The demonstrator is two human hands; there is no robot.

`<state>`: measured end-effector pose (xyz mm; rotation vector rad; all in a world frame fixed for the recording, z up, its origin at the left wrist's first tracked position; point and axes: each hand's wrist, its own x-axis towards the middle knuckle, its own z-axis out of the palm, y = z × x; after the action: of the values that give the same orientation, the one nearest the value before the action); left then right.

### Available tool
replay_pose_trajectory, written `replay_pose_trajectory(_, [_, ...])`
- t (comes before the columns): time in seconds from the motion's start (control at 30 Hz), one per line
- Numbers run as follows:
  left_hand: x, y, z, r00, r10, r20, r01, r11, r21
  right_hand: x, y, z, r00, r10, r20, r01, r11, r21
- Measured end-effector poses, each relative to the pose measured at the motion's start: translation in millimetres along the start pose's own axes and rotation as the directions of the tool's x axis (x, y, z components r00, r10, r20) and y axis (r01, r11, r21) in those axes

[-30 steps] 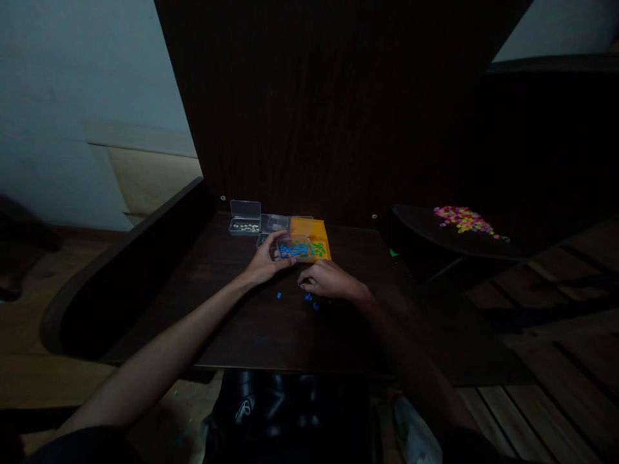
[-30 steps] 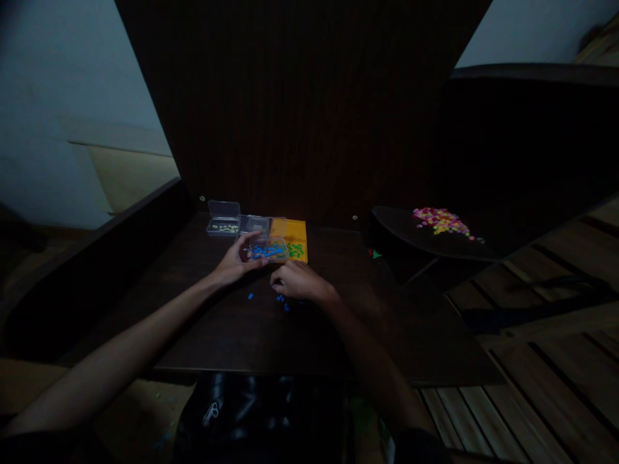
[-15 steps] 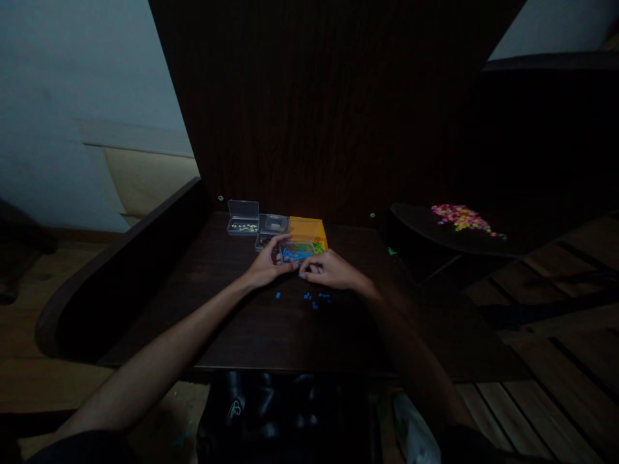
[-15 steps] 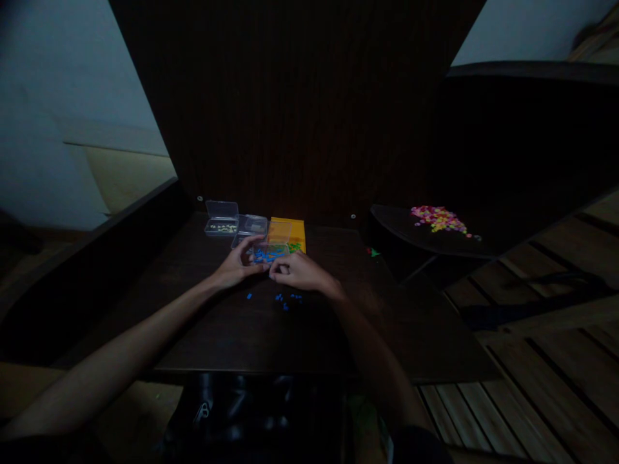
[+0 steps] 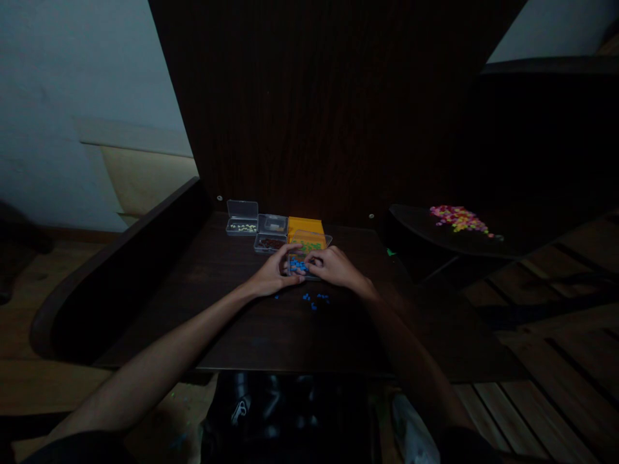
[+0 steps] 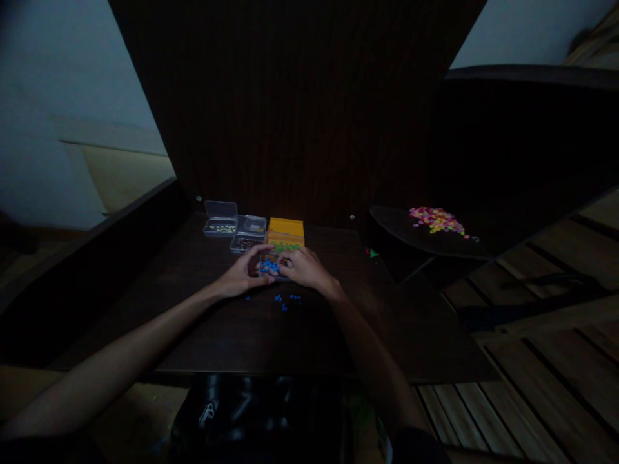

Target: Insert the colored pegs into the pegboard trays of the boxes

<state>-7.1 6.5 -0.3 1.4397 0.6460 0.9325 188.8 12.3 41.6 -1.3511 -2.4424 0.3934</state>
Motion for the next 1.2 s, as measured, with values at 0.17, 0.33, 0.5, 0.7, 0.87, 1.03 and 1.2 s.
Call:
replay_pose_trajectory(0.17, [0.0, -1.2, -0.8, 1.000, -0.015, 0.002, 0.015, 1.000, -0.016, -0.2, 2.3, 0.7, 1.000, -0.005, -0.011, 0.005, 1.000, 0.001])
replay_pose_trajectory(0.33, [0.5, -2.5, -1.4, 1.000, -0.006, -0.001, 0.006, 1.000, -0.021, -0.2, 3.0, 1.5, 0.999, -0.025, -0.024, 0.025, 1.000, 0.008])
replay_pose_trajectory(0.5, [1.4, -2.0, -2.4, 1.000, 0.015, -0.009, -0.016, 1.000, -0.014, 0.2, 4.3, 1.4, 0.999, -0.022, -0.034, 0.022, 1.000, 0.007])
replay_pose_trajectory(0.7, [2.2, -3.8, -3.4, 1.000, 0.018, -0.023, -0.019, 1.000, -0.015, 0.1, 6.0, 2.8, 0.998, -0.049, -0.040, 0.050, 0.999, 0.009])
replay_pose_trajectory(0.87, [2.2, -4.6, -4.5, 1.000, 0.003, -0.022, -0.003, 1.000, -0.013, -0.7, 5.9, 1.8, 0.999, -0.046, -0.023, 0.046, 0.999, -0.004])
replay_pose_trajectory(1.03, [1.9, -2.0, -4.1, 0.999, -0.013, -0.037, 0.011, 0.999, -0.040, -1.5, 6.5, 0.5, 0.999, -0.038, -0.018, 0.037, 0.999, -0.012])
replay_pose_trajectory(1.2, [2.9, -1.1, -4.2, 0.999, -0.012, -0.049, 0.009, 0.999, -0.054, -1.8, 2.9, -1.8, 0.999, -0.044, -0.004, 0.044, 0.998, -0.053])
